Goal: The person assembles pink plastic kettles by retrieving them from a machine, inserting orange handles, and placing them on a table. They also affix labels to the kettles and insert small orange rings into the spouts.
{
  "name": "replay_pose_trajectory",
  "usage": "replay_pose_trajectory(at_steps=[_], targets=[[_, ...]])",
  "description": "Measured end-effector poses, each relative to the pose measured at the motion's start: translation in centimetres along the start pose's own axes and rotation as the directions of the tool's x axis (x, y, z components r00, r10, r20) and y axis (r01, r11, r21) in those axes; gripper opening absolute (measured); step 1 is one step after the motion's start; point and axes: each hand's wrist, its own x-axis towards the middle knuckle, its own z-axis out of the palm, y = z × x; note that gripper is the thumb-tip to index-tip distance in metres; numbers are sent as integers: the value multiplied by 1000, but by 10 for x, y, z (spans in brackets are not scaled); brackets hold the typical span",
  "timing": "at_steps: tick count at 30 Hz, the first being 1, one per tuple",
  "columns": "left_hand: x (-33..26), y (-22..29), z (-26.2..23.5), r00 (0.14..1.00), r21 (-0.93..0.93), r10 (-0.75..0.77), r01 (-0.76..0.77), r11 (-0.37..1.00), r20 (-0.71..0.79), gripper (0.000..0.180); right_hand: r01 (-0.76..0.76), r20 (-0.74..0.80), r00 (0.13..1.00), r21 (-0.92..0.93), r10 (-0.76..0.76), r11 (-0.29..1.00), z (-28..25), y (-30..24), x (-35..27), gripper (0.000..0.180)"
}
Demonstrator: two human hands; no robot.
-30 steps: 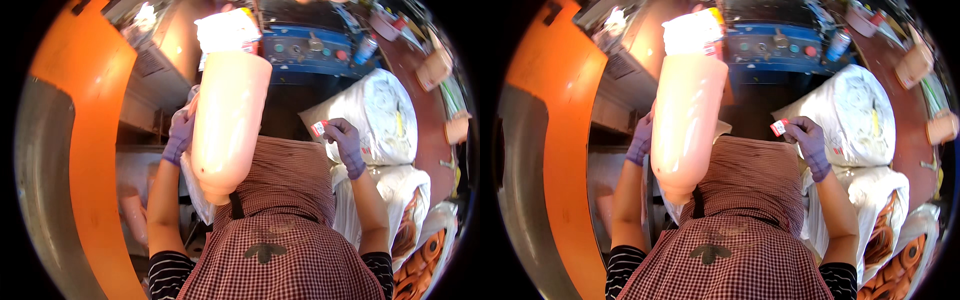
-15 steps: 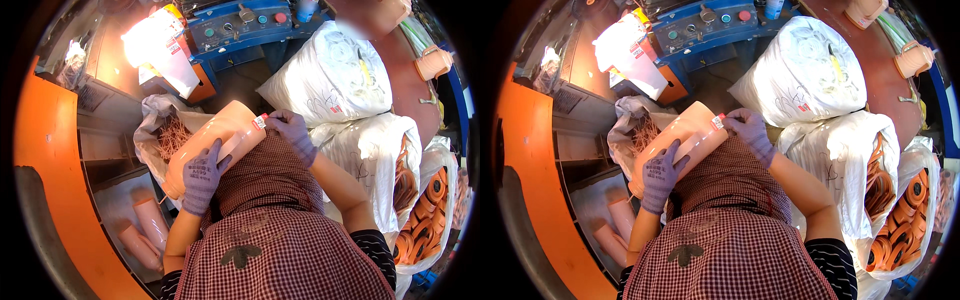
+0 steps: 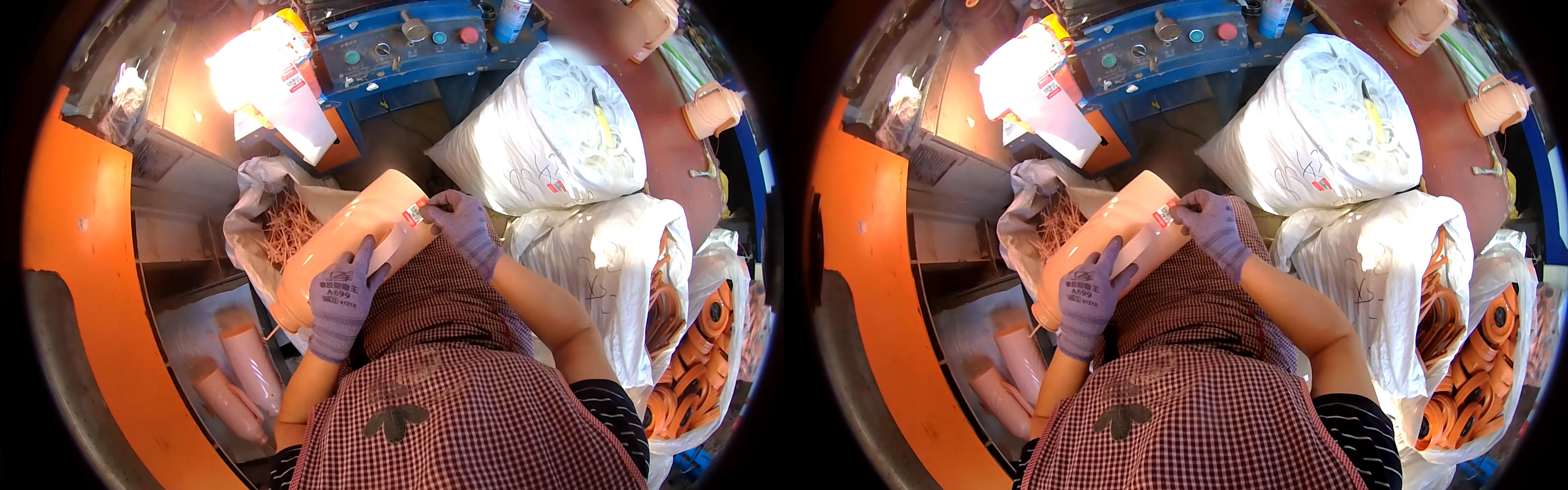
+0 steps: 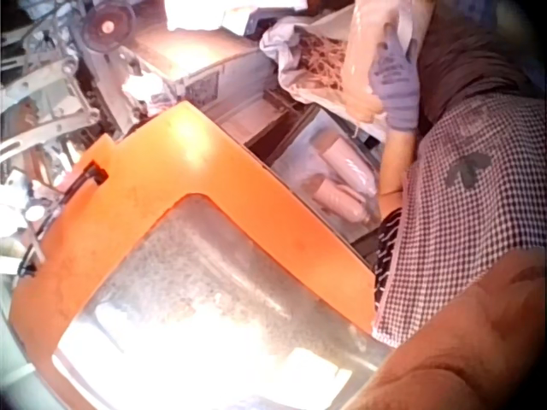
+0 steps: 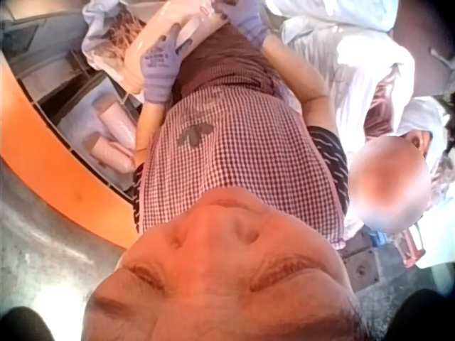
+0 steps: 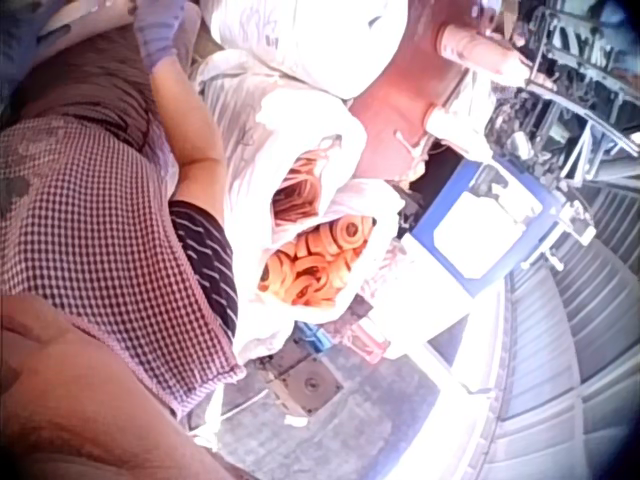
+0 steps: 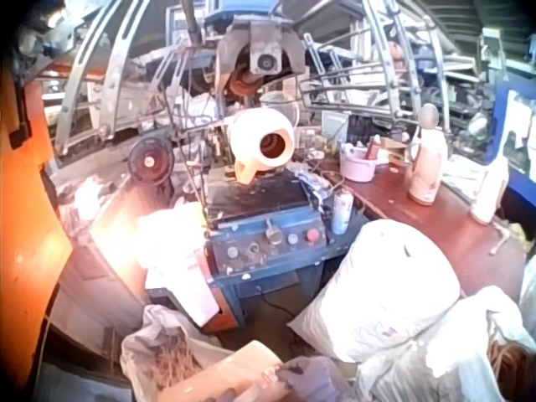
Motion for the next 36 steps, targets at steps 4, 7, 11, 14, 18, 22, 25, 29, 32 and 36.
replay_pose_trajectory(at_steps=[4,7,11,14,18,22,25,29,32,36], targets=[[-5,4,-1,999,7,-13,14,1000,-38,53,162,-2,985,-359,-175,919,-15,14,16,31],[-5,-6,-7,998,-85,48,-50,995,-28,49,98,311,947,-21,-87,995,-23,21,29,36],[-19,-52,1,955,-605,-81,-114,788,-286,44,-111,468,880,366,-80,924,-6,20,18,35],[-40,-110,24,692,-897,-671,77,434,-266,53,88,338,925,253,-174,963,-11,11,-2,30],[-69,-168,47,895,-616,-211,85,-783,393,67,166,495,856,6,-147,986,-36,-60,-60,26],[-2,-178,-8,820,-674,-349,-60,736,-454,52,915,528,403,-225,-748,335,-26,-19,-55,19],[10,-150,-107,925,-948,-297,-287,-138,-237,60,641,660,745,-748,91,175,-60,-61,-43,31],[19,-87,-163,994,-949,87,-87,303,-63,107,935,288,158,-351,-945,49,-42,-127,-78,29],[34,-49,-162,943,-870,327,-106,481,65,137,970,357,-27,-216,-934,-110,-1,-158,-112,36],[35,-41,-151,782,-869,619,-254,425,74,154,966,343,136,-253,-929,48,43,-135,-120,36]])
